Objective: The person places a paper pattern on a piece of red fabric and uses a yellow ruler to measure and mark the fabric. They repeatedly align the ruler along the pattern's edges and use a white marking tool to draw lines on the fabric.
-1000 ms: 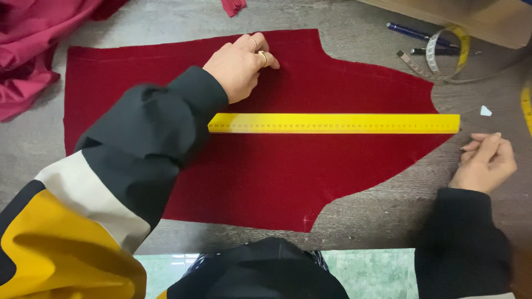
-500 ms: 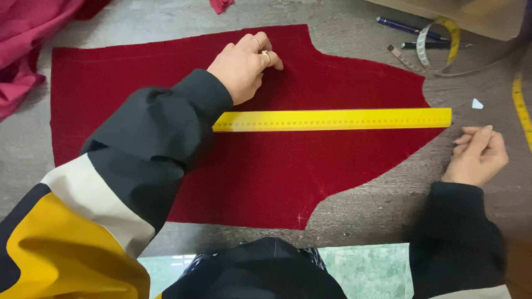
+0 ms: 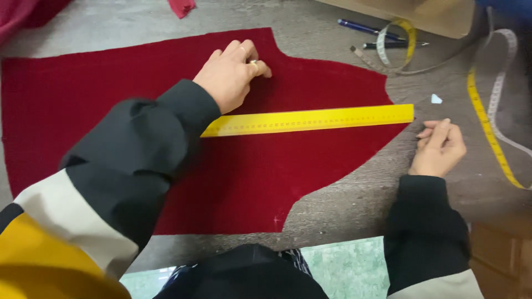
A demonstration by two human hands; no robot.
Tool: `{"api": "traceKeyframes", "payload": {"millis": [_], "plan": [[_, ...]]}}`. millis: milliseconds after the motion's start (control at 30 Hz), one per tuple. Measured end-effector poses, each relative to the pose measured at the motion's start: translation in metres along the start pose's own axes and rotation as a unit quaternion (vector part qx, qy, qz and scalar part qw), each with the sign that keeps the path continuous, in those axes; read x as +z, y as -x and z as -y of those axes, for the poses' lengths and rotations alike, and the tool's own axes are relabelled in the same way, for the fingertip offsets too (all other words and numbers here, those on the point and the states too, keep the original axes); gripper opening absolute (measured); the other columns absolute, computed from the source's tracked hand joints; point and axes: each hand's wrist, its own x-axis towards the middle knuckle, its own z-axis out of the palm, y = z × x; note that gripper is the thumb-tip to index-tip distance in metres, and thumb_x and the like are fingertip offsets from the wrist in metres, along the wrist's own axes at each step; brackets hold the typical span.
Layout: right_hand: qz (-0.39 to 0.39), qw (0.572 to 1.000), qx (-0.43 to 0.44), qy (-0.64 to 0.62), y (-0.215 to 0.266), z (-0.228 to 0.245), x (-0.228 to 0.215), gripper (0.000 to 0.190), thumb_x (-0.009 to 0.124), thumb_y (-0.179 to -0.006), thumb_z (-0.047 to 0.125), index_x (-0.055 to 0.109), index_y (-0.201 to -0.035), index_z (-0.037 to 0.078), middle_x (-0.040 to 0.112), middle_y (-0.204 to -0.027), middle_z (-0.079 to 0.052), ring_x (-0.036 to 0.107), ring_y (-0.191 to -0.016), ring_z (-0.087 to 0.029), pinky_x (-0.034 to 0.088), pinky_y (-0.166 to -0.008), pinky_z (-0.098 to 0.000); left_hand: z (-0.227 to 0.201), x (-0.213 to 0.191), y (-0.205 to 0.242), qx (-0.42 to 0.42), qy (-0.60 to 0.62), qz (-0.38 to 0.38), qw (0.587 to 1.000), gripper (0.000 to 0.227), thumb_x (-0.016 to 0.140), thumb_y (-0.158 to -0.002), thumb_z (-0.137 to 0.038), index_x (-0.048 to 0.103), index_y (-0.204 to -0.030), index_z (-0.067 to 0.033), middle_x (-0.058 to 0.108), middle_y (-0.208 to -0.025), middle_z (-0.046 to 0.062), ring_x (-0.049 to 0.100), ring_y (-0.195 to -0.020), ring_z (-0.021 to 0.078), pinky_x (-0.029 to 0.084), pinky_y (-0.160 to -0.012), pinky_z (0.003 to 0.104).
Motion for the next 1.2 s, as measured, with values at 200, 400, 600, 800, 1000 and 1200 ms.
{"api": "traceKeyframes", "payload": {"millis": [200,400,600,800,1000,1200], "plan": [[0.001,0.999,0.019,-0.049,-0.003,-0.011,0.000,0.034,0.043,-0.113,0.023,0.058,-0.090,0.002,0.053,-0.066,-0.007,0.032,-0.043,-0.006,0.019,-0.041,-0.0215,0.010,-0.010,0.011,-0.043,-0.020,-0.006,0.999,0.044,0.056,-0.083,-0.006,0.065,-0.123,-0.0187,0.048,-0.108,0.011,0.048,-0.094,0.0331,0.048,-0.057,0.052],[0.020,1.000,-0.009,-0.010,0.002,-0.015,-0.003,0.036,0.042,-0.121,0.018,0.062,-0.099,-0.001,0.055,-0.073,-0.009,0.039,-0.054,-0.009,0.029,-0.051,-0.0244,0.039,-0.041,0.078,-0.049,0.064,-0.072,0.994,0.035,0.049,-0.088,0.007,0.067,-0.116,-0.0035,0.054,-0.105,0.017,0.054,-0.095,0.0375,0.048,-0.079,0.047],[0.029,0.999,-0.035,0.007,-0.002,-0.031,-0.006,0.035,0.042,-0.123,0.014,0.061,-0.099,-0.003,0.055,-0.075,-0.011,0.039,-0.053,-0.011,0.029,-0.050,-0.0257,0.051,-0.037,0.112,-0.096,0.058,-0.069,0.991,0.043,0.050,-0.083,0.007,0.068,-0.116,-0.0114,0.052,-0.107,0.016,0.052,-0.096,0.0366,0.048,-0.078,0.048],[0.031,0.997,-0.060,0.047,0.001,-0.030,-0.008,0.037,0.042,-0.125,0.015,0.062,-0.101,-0.004,0.056,-0.077,-0.012,0.041,-0.055,-0.014,0.032,-0.051,-0.0283,0.032,-0.021,0.079,-0.051,0.045,-0.061,0.996,0.036,0.048,-0.088,0.006,0.071,-0.111,-0.0104,0.053,-0.106,0.015,0.052,-0.096,0.0353,0.050,-0.071,0.048],[0.027,0.998,-0.044,0.018,-0.004,-0.045,-0.009,0.037,0.043,-0.124,0.019,0.060,-0.100,-0.002,0.057,-0.077,-0.013,0.044,-0.056,-0.012,0.032,-0.051,-0.0250,0.030,-0.012,0.060,-0.104,0.007,-0.010,0.995,0.041,0.050,-0.087,0.005,0.066,-0.119,-0.0136,0.050,-0.111,0.011,0.047,-0.098,0.0326,0.048,-0.061,0.049],[0.034,0.997,-0.060,0.036,-0.001,-0.035,-0.008,0.036,0.042,-0.125,0.016,0.062,-0.103,-0.004,0.055,-0.077,-0.012,0.042,-0.056,-0.014,0.032,-0.052,-0.0281,0.029,-0.014,0.059,-0.131,0.022,-0.002,0.991,0.043,0.048,-0.089,0.005,0.063,-0.124,-0.0123,0.048,-0.113,0.010,0.047,-0.100,0.0323,0.049,-0.063,0.049]]}}
